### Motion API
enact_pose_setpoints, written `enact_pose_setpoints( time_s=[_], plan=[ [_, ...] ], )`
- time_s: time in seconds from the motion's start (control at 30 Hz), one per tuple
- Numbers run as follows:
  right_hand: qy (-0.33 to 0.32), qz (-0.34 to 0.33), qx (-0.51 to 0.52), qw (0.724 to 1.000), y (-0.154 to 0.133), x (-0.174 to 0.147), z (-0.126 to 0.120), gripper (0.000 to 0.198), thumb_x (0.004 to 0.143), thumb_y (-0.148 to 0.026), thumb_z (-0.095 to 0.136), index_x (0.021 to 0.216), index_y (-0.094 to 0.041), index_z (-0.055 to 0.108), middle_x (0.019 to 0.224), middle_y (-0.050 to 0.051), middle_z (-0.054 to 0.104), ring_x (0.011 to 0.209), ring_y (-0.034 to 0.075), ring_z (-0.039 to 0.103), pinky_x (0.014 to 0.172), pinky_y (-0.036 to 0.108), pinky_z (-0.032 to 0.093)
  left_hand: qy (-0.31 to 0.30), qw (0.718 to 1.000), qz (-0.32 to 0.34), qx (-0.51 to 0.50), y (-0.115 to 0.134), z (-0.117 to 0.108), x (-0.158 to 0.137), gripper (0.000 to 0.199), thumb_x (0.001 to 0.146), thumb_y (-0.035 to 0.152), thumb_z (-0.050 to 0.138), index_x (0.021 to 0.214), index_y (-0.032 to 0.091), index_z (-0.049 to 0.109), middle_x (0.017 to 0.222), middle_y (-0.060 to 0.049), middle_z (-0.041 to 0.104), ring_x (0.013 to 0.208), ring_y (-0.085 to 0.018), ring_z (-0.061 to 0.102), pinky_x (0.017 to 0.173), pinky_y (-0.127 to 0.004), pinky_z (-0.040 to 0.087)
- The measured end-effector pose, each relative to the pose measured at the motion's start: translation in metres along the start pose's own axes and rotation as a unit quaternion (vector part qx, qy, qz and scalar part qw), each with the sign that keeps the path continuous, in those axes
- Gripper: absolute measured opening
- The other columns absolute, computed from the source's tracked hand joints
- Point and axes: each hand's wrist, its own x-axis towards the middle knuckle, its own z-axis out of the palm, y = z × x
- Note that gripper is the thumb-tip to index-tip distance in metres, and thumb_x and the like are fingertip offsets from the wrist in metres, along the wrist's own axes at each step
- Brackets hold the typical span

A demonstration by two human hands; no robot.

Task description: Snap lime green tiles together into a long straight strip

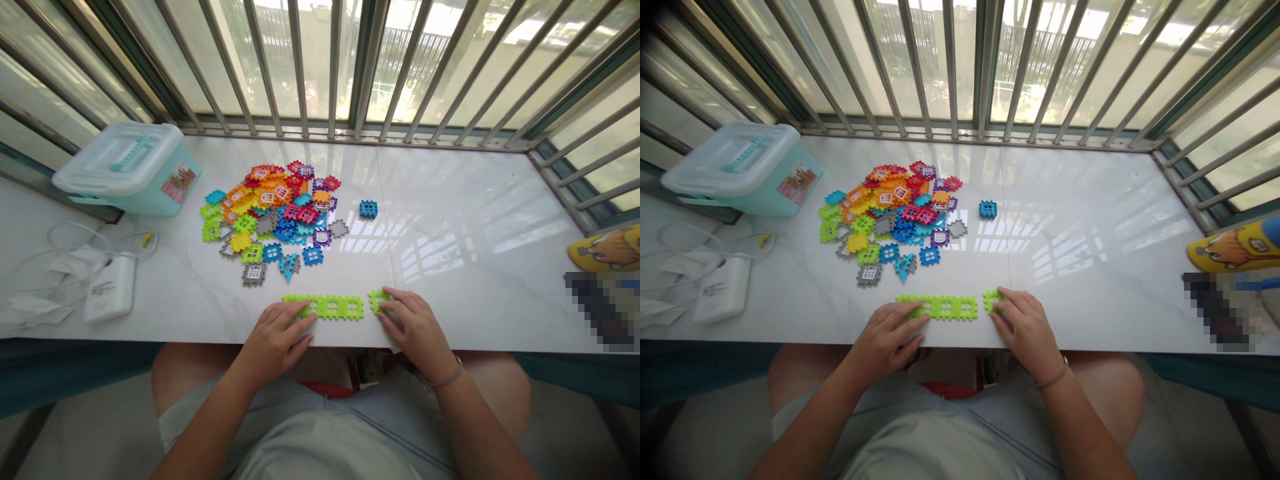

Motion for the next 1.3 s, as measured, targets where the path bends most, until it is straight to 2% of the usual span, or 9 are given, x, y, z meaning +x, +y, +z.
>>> enact_pose_setpoints(
  time_s=[0.1, 0.3, 0.57, 0.77, 0.93, 1.03, 1.1, 1.2, 1.3],
  plan=[
    [0.001, 0.0, 0.003, 1.0, -0.005, -0.001, 0.005, 0.009, 0.105, -0.03, 0.07, 0.113, -0.027, 0.074, 0.143, 0.01, 0.071, 0.125, 0.031, 0.068, 0.11, 0.055, 0.054, -0.001, 1.0, -0.005, -0.003, 0.0, 0.001, 0.002, 0.046, 0.1, 0.025, 0.072, 0.145, 0.031, 0.069, 0.156, -0.011, 0.065, 0.139, -0.032, 0.063, 0.119, -0.055, 0.05],
    [0.008, -0.003, 0.016, 1.0, -0.009, -0.001, 0.008, 0.006, 0.104, -0.03, 0.072, 0.109, -0.027, 0.073, 0.141, 0.011, 0.071, 0.125, 0.031, 0.067, 0.11, 0.055, 0.055, -0.003, 1.0, 0.006, -0.017, -0.002, 0.002, 0.002, 0.046, 0.099, 0.023, 0.073, 0.145, 0.03, 0.069, 0.155, -0.009, 0.066, 0.145, -0.032, 0.059, 0.131, -0.061, 0.04],
    [-0.006, -0.029, 0.063, 0.998, -0.005, -0.003, 0.011, 0.008, 0.104, -0.026, 0.072, 0.112, -0.028, 0.073, 0.136, 0.01, 0.072, 0.128, 0.028, 0.068, 0.12, 0.059, 0.053, -0.009, 1.0, -0.004, -0.029, 0.0, 0.002, 0.003, 0.047, 0.099, 0.024, 0.074, 0.145, 0.03, 0.069, 0.156, -0.009, 0.066, 0.143, -0.031, 0.06, 0.131, -0.061, 0.04],
    [-0.003, -0.026, 0.079, 0.997, -0.005, -0.001, 0.014, 0.009, 0.103, -0.028, 0.073, 0.111, -0.029, 0.075, 0.134, 0.01, 0.073, 0.126, 0.029, 0.069, 0.116, 0.058, 0.058, -0.011, 0.999, -0.001, -0.034, -0.001, 0.002, 0.003, 0.046, 0.099, 0.026, 0.076, 0.144, 0.031, 0.07, 0.153, -0.009, 0.068, 0.14, -0.031, 0.063, 0.13, -0.062, 0.041],
    [-0.003, -0.031, 0.071, 0.997, -0.009, 0.001, 0.014, 0.01, 0.104, -0.025, 0.071, 0.113, -0.028, 0.073, 0.139, 0.009, 0.072, 0.129, 0.028, 0.068, 0.117, 0.056, 0.057, -0.013, 0.999, 0.002, -0.043, 0.0, 0.0, 0.003, 0.049, 0.101, 0.027, 0.074, 0.149, 0.029, 0.065, 0.157, -0.011, 0.065, 0.142, -0.031, 0.061, 0.13, -0.06, 0.042],
    [0.003, -0.013, 0.057, 0.998, -0.009, -0.002, 0.007, 0.022, 0.104, -0.027, 0.072, 0.126, -0.028, 0.069, 0.149, 0.012, 0.066, 0.136, 0.031, 0.064, 0.117, 0.055, 0.055, 0.017, 0.998, -0.015, -0.062, -0.007, -0.008, -0.001, 0.056, 0.101, 0.025, 0.074, 0.155, 0.026, 0.057, 0.16, -0.014, 0.061, 0.144, -0.031, 0.06, 0.124, -0.053, 0.05],
    [0.029, 0.016, 0.038, 0.999, -0.004, -0.008, 0.002, 0.028, 0.103, -0.029, 0.072, 0.131, -0.027, 0.067, 0.149, 0.015, 0.064, 0.137, 0.033, 0.062, 0.116, 0.056, 0.054, 0.053, 0.997, -0.038, -0.049, -0.018, -0.015, -0.009, 0.057, 0.101, 0.022, 0.073, 0.155, 0.024, 0.055, 0.157, -0.015, 0.063, 0.142, -0.031, 0.061, 0.122, -0.053, 0.051],
    [0.087, 0.061, -0.006, 0.994, 0.007, -0.017, -0.003, 0.02, 0.104, -0.027, 0.068, 0.124, -0.025, 0.068, 0.131, 0.014, 0.071, 0.126, 0.034, 0.065, 0.11, 0.058, 0.053, 0.122, 0.989, -0.084, 0.014, -0.039, -0.024, -0.024, 0.045, 0.101, 0.018, 0.071, 0.145, 0.023, 0.062, 0.141, -0.014, 0.072, 0.129, -0.03, 0.069, 0.115, -0.052, 0.054],
    [0.114, 0.084, -0.049, 0.989, 0.014, -0.023, -0.001, 0.007, 0.104, -0.024, 0.067, 0.111, -0.025, 0.069, 0.112, 0.011, 0.075, 0.109, 0.032, 0.068, 0.1, 0.055, 0.053, 0.157, 0.979, -0.115, 0.055, -0.052, -0.027, -0.035, 0.023, 0.101, 0.018, 0.071, 0.123, 0.024, 0.072, 0.12, -0.01, 0.079, 0.111, -0.028, 0.073, 0.102, -0.048, 0.056]
  ],
)
